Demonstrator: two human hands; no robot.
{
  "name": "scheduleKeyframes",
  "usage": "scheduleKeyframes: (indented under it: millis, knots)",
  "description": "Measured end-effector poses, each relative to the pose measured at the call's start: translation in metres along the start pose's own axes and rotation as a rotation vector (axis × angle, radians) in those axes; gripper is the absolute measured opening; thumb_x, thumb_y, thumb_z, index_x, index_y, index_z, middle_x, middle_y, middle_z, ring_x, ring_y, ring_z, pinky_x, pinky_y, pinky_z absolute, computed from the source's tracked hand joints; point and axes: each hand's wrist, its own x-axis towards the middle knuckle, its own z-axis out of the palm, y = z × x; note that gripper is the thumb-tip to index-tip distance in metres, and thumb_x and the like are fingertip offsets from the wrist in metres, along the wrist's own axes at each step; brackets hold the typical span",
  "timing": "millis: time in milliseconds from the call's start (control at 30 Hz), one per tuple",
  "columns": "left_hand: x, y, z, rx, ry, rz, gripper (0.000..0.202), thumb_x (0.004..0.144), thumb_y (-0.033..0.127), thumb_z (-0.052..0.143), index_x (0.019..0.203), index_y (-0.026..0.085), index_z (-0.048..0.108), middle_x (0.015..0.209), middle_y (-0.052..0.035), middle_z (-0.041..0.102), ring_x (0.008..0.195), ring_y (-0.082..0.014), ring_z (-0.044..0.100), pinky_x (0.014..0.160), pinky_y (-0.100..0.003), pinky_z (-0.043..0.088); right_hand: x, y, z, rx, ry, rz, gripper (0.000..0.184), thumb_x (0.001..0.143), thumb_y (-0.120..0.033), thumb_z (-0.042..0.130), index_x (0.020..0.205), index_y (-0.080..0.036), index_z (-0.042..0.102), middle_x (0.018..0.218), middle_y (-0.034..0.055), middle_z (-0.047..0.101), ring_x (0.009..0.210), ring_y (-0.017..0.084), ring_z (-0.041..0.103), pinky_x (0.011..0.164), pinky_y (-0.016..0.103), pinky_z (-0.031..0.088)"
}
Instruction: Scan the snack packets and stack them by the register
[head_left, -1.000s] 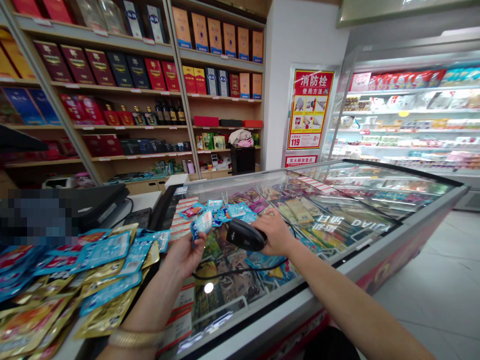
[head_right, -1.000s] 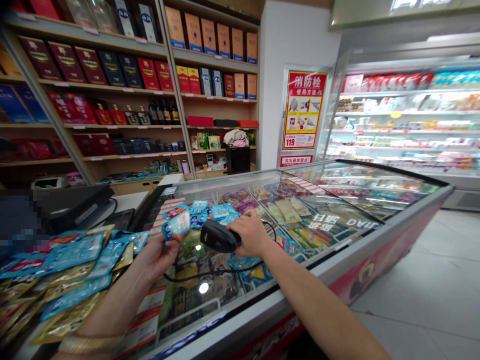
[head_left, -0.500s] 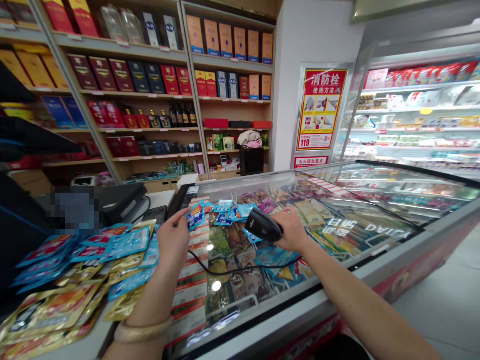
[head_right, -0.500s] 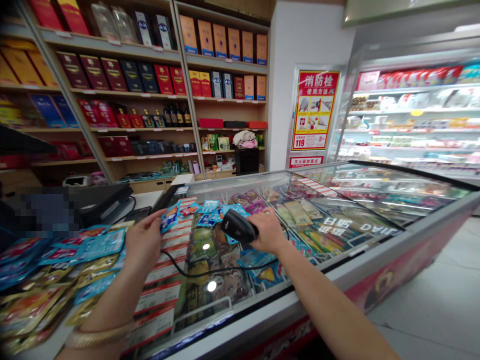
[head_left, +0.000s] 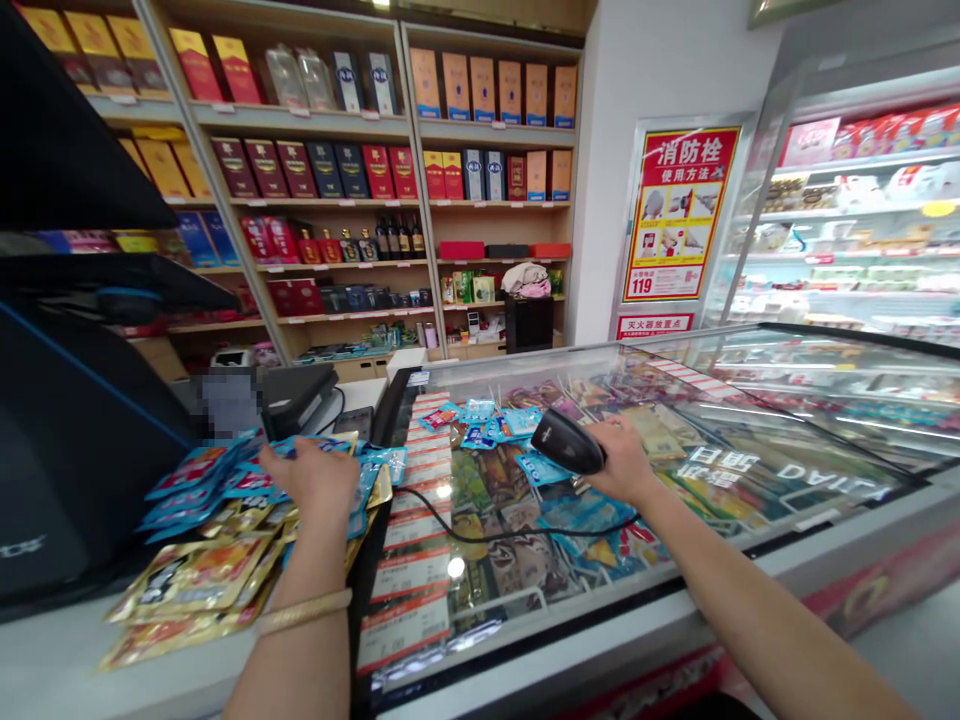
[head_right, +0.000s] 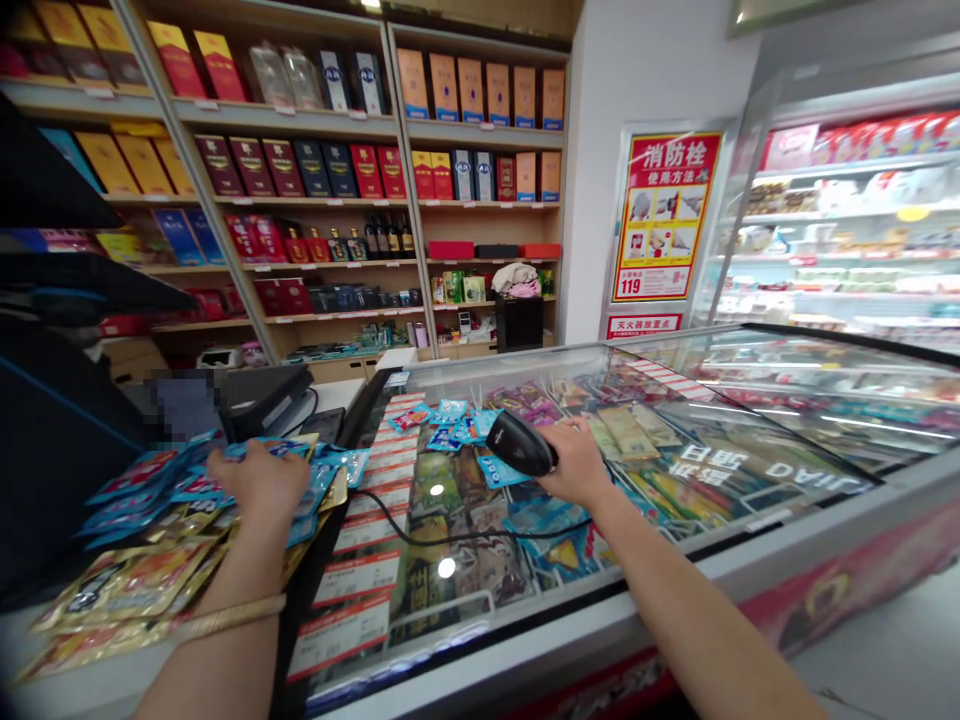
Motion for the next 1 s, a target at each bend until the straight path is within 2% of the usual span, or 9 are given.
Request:
scheduleKeyframes:
  millis: [133, 233, 333, 400, 567, 667, 833, 933, 1000]
  knots:
    - [-0.009, 0.001, 0.005, 0.315, 0.17, 0.1, 0.05, 0.068, 0.015, 0.063, 0.116, 0.013, 0.052, 0.151, -0.0257, 0.019, 0.14, -0.0487, 0.014, 0.108, -0.066, 0.008, -0.001, 0.0, 0.001, 0.0, -0.004, 0.011, 0.027, 0.073, -0.036, 0.057, 0.093, -0.02, 0.065, 0.082, 0.007, 0.072, 0.076, 0.023, 0.063, 0.083, 0.038, 0.035]
    - [-0.017, 0.007, 0.013, 0.393, 0.206, 0.211, 0.052, 0.073, 0.021, 0.061, 0.123, 0.011, 0.053, 0.148, -0.0287, 0.025, 0.137, -0.0484, 0.022, 0.106, -0.065, 0.015, -0.001, 0.002, 0.001, -0.003, 0.013, 0.018, 0.028, 0.071, -0.034, 0.057, 0.093, -0.02, 0.066, 0.082, 0.0072, 0.072, 0.076, 0.023, 0.063, 0.083, 0.038, 0.035]
    - [-0.031, 0.014, 0.03, 0.373, 0.17, 0.353, 0.05, 0.077, 0.026, 0.057, 0.126, 0.013, 0.054, 0.143, -0.025, 0.033, 0.135, -0.043, 0.029, 0.107, -0.06, 0.021, 0.0, 0.007, -0.001, -0.021, 0.019, 0.052, 0.029, 0.071, -0.034, 0.057, 0.094, -0.019, 0.066, 0.084, 0.0086, 0.072, 0.078, 0.024, 0.063, 0.081, 0.038, 0.034]
    - [-0.045, 0.017, 0.046, 0.334, 0.049, 0.458, 0.049, 0.079, 0.027, 0.055, 0.127, 0.016, 0.055, 0.14, -0.0212, 0.04, 0.132, -0.0387, 0.035, 0.107, -0.056, 0.024, 0.001, 0.012, -0.004, -0.045, 0.024, 0.096, 0.03, 0.071, -0.035, 0.057, 0.095, -0.019, 0.066, 0.086, 0.0091, 0.073, 0.08, 0.025, 0.063, 0.08, 0.037, 0.034]
    - [-0.09, 0.01, 0.092, 0.228, -0.524, 0.706, 0.046, 0.081, 0.028, 0.054, 0.127, 0.022, 0.056, 0.136, -0.0167, 0.051, 0.128, -0.0329, 0.045, 0.106, -0.051, 0.034, 0.002, 0.026, -0.011, -0.137, 0.008, 0.216, 0.025, 0.072, -0.039, 0.059, 0.086, -0.02, 0.066, 0.081, 0.0074, 0.071, 0.076, 0.024, 0.062, 0.077, 0.035, 0.034]
    - [-0.111, 0.002, 0.109, 0.26, -0.775, 0.803, 0.047, 0.084, 0.032, 0.053, 0.13, 0.024, 0.055, 0.139, -0.0142, 0.053, 0.129, -0.0307, 0.046, 0.109, -0.052, 0.032, 0.002, 0.029, -0.013, -0.17, -0.019, 0.26, 0.023, 0.072, -0.04, 0.06, 0.083, -0.02, 0.065, 0.078, 0.0065, 0.07, 0.076, 0.023, 0.06, 0.076, 0.034, 0.033]
    - [-0.119, -0.007, 0.117, 0.42, -0.972, 0.823, 0.052, 0.088, 0.036, 0.048, 0.138, 0.022, 0.051, 0.149, -0.0136, 0.045, 0.14, -0.0296, 0.036, 0.113, -0.051, 0.028, 0.004, 0.025, -0.011, -0.13, -0.059, 0.282, 0.025, 0.072, -0.041, 0.063, 0.087, -0.021, 0.065, 0.081, 0.005, 0.071, 0.078, 0.023, 0.062, 0.077, 0.034, 0.031]
    - [-0.118, -0.009, 0.117, 0.488, -1.005, 0.813, 0.045, 0.09, 0.036, 0.043, 0.131, 0.027, 0.059, 0.151, -0.0122, 0.042, 0.14, -0.0305, 0.035, 0.112, -0.053, 0.027, 0.006, 0.021, -0.011, -0.105, -0.08, 0.259, 0.022, 0.072, -0.039, 0.064, 0.086, -0.022, 0.064, 0.083, 0.0039, 0.072, 0.079, 0.022, 0.062, 0.077, 0.033, 0.031]
    - [-0.118, -0.01, 0.116, 0.491, -0.994, 0.797, 0.041, 0.089, 0.037, 0.046, 0.124, 0.028, 0.064, 0.148, -0.0124, 0.045, 0.138, -0.032, 0.039, 0.111, -0.055, 0.028, 0.007, 0.019, -0.011, -0.096, -0.09, 0.242, 0.019, 0.072, -0.038, 0.064, 0.083, -0.022, 0.063, 0.083, 0.0034, 0.072, 0.079, 0.022, 0.062, 0.077, 0.033, 0.031]
